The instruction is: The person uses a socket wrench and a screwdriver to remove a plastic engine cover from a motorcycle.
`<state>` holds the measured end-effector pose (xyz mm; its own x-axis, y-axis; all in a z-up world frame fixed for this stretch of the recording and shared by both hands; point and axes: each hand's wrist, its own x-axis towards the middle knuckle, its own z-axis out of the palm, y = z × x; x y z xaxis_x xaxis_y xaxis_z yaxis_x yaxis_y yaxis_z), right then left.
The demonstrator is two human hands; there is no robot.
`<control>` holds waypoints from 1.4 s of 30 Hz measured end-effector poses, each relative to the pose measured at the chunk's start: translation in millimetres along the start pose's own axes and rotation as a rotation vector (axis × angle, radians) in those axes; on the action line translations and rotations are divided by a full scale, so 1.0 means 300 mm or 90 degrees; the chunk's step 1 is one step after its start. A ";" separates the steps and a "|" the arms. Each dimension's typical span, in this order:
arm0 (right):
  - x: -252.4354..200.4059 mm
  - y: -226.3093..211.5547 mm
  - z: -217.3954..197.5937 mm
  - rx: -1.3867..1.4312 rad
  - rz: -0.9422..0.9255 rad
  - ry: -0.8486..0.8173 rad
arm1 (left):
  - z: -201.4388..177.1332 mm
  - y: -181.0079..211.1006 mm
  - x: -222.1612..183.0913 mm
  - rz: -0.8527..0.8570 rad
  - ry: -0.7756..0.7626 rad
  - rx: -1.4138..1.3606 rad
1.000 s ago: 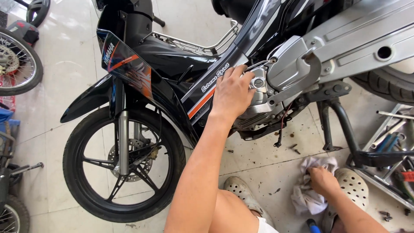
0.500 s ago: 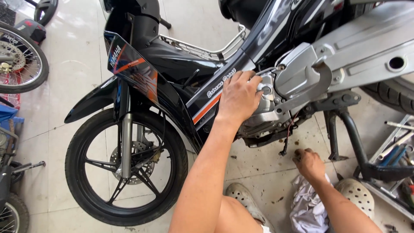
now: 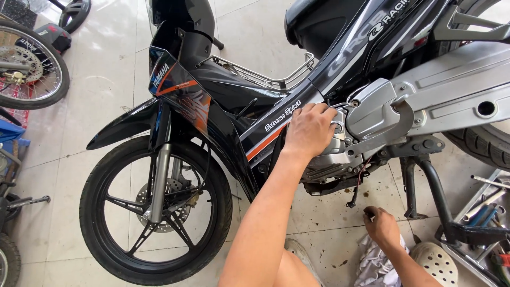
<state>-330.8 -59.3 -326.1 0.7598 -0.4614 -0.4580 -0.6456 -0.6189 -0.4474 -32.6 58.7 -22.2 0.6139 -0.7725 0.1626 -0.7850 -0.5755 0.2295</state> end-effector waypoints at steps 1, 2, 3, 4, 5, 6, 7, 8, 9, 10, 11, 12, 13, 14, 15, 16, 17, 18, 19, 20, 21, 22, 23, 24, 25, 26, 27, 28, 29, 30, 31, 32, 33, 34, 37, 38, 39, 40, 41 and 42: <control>-0.005 -0.010 -0.005 0.064 0.022 0.004 | 0.003 0.002 0.005 0.001 0.006 0.002; -0.026 -0.042 -0.025 0.062 0.021 0.006 | 0.020 0.000 0.013 0.001 0.009 0.002; -0.048 -0.076 -0.045 0.122 0.031 0.074 | 0.036 -0.002 0.020 -0.009 0.019 0.004; -0.063 -0.109 -0.068 0.182 0.040 0.144 | 0.051 -0.004 0.033 -0.018 0.032 0.007; -0.098 -0.143 -0.100 0.180 0.037 0.148 | 0.049 0.002 0.044 -0.018 0.037 0.007; -0.135 -0.176 -0.132 0.230 -0.041 0.277 | 0.046 0.008 0.055 -0.033 0.029 -0.022; -0.173 -0.210 -0.163 0.279 -0.119 0.407 | 0.043 0.015 0.066 -0.048 0.022 -0.051; -0.187 -0.254 -0.241 0.277 -0.123 0.412 | 0.060 0.014 0.084 -0.047 0.028 -0.051; -0.202 -0.298 -0.319 0.305 -0.224 0.476 | 0.078 0.013 0.103 -0.076 0.005 -0.073; -0.217 -0.345 -0.394 0.332 -0.327 0.537 | 0.094 0.008 0.120 -0.107 -0.017 -0.095; -0.197 -0.398 -0.507 0.330 -0.333 0.540 | 0.099 0.008 0.140 -0.107 -0.011 -0.095; -0.184 -0.451 -0.615 0.228 -0.373 0.555 | 0.106 0.009 0.154 -0.127 -0.034 -0.108; -0.171 -0.504 -0.723 0.124 -0.411 0.567 | 0.113 0.010 0.168 -0.147 -0.058 -0.120; -0.139 -0.569 -0.815 0.123 -0.414 0.570 | 0.108 0.008 0.174 -0.147 -0.053 -0.120; -0.108 -0.634 -0.907 0.085 -0.476 0.538 | 0.102 0.007 0.181 -0.167 -0.081 -0.149; -0.077 -0.698 -1.003 0.043 -0.537 0.504 | 0.097 0.009 0.192 -0.186 -0.108 -0.179; -0.024 -0.725 -1.039 0.039 -0.541 0.507 | 0.072 0.017 0.195 -0.185 -0.102 -0.180; 0.030 -0.755 -1.075 -0.005 -0.553 0.442 | 0.045 0.023 0.197 -0.221 -0.131 -0.204; 0.084 -0.787 -1.113 -0.050 -0.563 0.377 | 0.018 0.029 0.198 -0.257 -0.161 -0.227; 0.116 -0.810 -1.123 -0.052 -0.570 0.380 | 0.035 0.018 0.214 -0.258 -0.152 -0.226; 0.149 -0.835 -1.132 -0.115 -0.501 0.283 | 0.052 0.005 0.231 -0.263 -0.159 -0.236; 0.180 -0.858 -1.137 -0.175 -0.426 0.186 | 0.073 -0.008 0.242 -0.270 -0.167 -0.246; 0.212 -0.865 -1.131 -0.178 -0.432 0.188 | 0.086 -0.021 0.248 -0.272 -0.161 -0.246; 0.243 -0.869 -1.126 -0.273 -0.402 0.159 | 0.102 -0.032 0.255 -0.252 -0.160 -0.262; 0.277 -0.873 -1.120 -0.367 -0.368 0.130 | 0.119 -0.043 0.264 -0.232 -0.159 -0.279; 0.285 -0.883 -1.123 -0.369 -0.370 0.130 | 0.102 -0.037 0.261 -0.233 -0.157 -0.280; 0.293 -0.892 -1.125 -0.399 -0.341 0.111 | 0.087 -0.030 0.259 -0.234 -0.166 -0.278; 0.296 -0.895 -1.119 -0.426 -0.311 0.089 | 0.077 -0.020 0.247 -0.235 -0.179 -0.277; 0.286 -0.903 -1.126 -0.427 -0.311 0.086 | 0.094 -0.021 0.253 -0.237 -0.181 -0.278; 0.276 -0.913 -1.132 -0.446 -0.308 0.072 | 0.109 -0.024 0.259 -0.216 -0.174 -0.222; 0.266 -0.923 -1.138 -0.465 -0.306 0.059 | 0.124 -0.026 0.265 -0.195 -0.167 -0.165; 0.265 -0.925 -1.140 -0.466 -0.306 0.058 | 0.111 -0.022 0.265 -0.196 -0.167 -0.166; 0.264 -0.928 -1.141 -0.469 -0.305 0.056 | 0.099 -0.017 0.264 -0.198 -0.173 -0.158; 0.262 -0.930 -1.140 -0.472 -0.305 0.053 | 0.087 -0.012 0.259 -0.202 -0.179 -0.152; 0.261 -0.939 -1.142 -0.483 -0.305 0.044 | 0.097 -0.011 0.261 -0.191 -0.171 -0.142; 0.264 -0.939 -1.139 -0.483 -0.307 0.044 | 0.096 -0.010 0.259 -0.192 -0.170 -0.142; 0.265 -0.938 -1.138 -0.479 -0.314 0.044 | 0.094 -0.008 0.256 -0.185 -0.169 -0.144; 0.267 -0.940 -1.140 -0.474 -0.321 0.046 | 0.089 -0.007 0.258 -0.175 -0.167 -0.145; 0.265 -0.943 -1.143 -0.473 -0.322 0.048 | 0.084 -0.006 0.258 -0.175 -0.166 -0.143; 0.263 -0.944 -1.145 -0.487 -0.324 0.040 | 0.081 -0.004 0.256 -0.169 -0.163 -0.145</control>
<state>-61.5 -138.7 28.2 0.9554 -0.0379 -0.2929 -0.0223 -0.9982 0.0562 13.4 -6.5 -33.4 0.7291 -0.6635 -0.1681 -0.5463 -0.7121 0.4411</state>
